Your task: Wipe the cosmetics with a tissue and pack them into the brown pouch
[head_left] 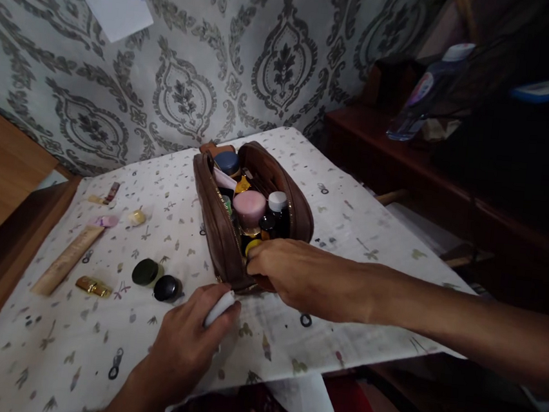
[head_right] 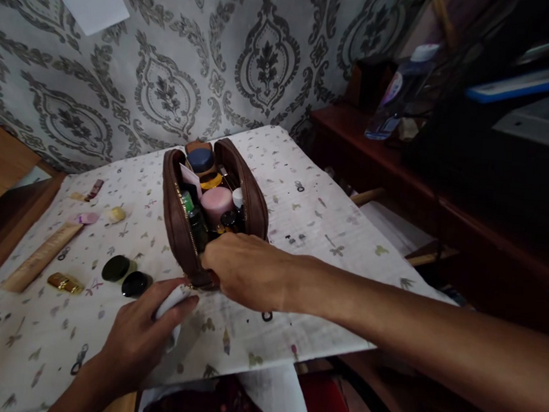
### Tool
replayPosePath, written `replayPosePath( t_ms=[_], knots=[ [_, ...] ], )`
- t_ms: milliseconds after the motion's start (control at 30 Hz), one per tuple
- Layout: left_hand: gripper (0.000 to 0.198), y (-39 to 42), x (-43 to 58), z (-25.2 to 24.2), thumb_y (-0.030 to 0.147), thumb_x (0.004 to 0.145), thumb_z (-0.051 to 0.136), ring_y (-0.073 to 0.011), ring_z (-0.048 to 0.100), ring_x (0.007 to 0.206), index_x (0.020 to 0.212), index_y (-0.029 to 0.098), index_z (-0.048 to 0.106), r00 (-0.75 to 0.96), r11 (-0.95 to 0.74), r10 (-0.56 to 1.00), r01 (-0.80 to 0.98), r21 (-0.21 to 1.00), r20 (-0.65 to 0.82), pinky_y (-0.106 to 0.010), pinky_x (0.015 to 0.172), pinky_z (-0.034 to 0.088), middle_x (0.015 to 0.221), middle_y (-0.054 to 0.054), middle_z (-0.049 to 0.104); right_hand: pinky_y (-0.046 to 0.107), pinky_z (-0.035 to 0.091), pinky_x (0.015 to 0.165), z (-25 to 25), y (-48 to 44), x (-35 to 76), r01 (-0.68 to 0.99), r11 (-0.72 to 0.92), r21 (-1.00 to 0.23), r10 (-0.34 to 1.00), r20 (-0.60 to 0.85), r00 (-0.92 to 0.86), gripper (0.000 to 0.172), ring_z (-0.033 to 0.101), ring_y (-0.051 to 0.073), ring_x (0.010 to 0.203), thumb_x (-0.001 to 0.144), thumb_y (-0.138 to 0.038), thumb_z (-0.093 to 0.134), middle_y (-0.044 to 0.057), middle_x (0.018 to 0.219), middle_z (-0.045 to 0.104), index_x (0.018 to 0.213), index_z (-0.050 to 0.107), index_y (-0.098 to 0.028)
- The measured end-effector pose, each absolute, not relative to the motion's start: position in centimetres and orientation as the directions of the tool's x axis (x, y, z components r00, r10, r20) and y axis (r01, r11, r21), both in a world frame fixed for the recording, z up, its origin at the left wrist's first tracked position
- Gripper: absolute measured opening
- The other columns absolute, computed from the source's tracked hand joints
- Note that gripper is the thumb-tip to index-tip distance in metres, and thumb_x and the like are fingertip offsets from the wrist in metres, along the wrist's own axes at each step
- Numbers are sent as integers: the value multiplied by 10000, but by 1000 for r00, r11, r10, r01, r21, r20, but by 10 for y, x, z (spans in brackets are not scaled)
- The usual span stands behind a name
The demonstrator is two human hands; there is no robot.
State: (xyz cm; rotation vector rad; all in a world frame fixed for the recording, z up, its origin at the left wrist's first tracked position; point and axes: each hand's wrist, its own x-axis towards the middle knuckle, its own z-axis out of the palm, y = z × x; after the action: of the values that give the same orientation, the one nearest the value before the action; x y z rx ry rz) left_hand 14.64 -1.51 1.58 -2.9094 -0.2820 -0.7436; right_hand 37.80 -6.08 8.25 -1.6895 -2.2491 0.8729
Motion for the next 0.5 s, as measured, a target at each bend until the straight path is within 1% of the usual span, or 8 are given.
replayPosePath(
  t_ms=[100, 200, 267, 333, 433, 467, 500],
  knots=[
    [247, -16, 145, 12, 76, 958, 434, -214, 615, 1038, 1103, 139, 624, 869, -978, 163, 206, -42, 467, -274, 716, 584, 1162, -147, 618, 233, 443, 668, 88, -57, 375, 852, 169, -495, 889, -296, -349, 233, 657, 169, 771, 804, -24, 529, 63, 837, 714, 830, 724, -149],
    [256, -16, 144, 11, 64, 950, 426, -215, 607, 1033, 1103, 134, 619, 864, -979, 169, 205, -23, 474, -286, 722, 589, 1167, -150, 608, 256, 460, 737, 91, -54, 372, 867, 209, -453, 882, -296, -367, 298, 659, 203, 925, 815, 4, 497, 87, 1025, 711, 929, 724, -151],
    [262, -16, 143, 11, 64, 952, 411, -214, 607, 1023, 1099, 130, 617, 863, -979, 162, 200, -28, 479, -279, 701, 589, 1159, -150, 607, 268, 461, 761, 93, -53, 372, 854, 235, -464, 869, -293, -398, 314, 647, 212, 972, 835, 1, 483, 88, 1086, 696, 962, 722, -158],
    [267, -16, 142, 10, 62, 951, 405, -212, 609, 1019, 1097, 132, 617, 863, -978, 167, 205, -28, 476, -269, 685, 587, 1151, -147, 609, 261, 457, 753, 94, -51, 373, 835, 231, -500, 857, -303, -418, 298, 647, 202, 949, 838, -7, 488, 75, 1067, 698, 922, 726, -165],
    [263, -16, 140, 9, 54, 944, 418, -207, 615, 1009, 1089, 136, 621, 858, -977, 173, 211, -24, 484, -261, 678, 583, 1139, -140, 618, 234, 444, 727, 91, -49, 374, 816, 182, -548, 865, -304, -398, 265, 649, 174, 891, 781, 23, 517, 49, 995, 712, 776, 704, -164],
    [260, -16, 139, 8, 52, 940, 423, -208, 617, 1005, 1085, 133, 623, 855, -977, 174, 211, -22, 489, -262, 675, 582, 1137, -141, 620, 225, 439, 707, 90, -49, 375, 810, 170, -561, 881, -282, -380, 253, 648, 163, 854, 754, 34, 532, 39, 950, 717, 720, 687, -163],
    [260, -16, 138, 7, 50, 938, 424, -210, 620, 999, 1083, 130, 624, 852, -978, 174, 210, -18, 493, -263, 666, 580, 1135, -144, 622, 217, 431, 678, 88, -48, 375, 798, 159, -581, 911, -226, -345, 246, 642, 149, 800, 723, 44, 551, 27, 881, 717, 664, 668, -164]
  ],
)
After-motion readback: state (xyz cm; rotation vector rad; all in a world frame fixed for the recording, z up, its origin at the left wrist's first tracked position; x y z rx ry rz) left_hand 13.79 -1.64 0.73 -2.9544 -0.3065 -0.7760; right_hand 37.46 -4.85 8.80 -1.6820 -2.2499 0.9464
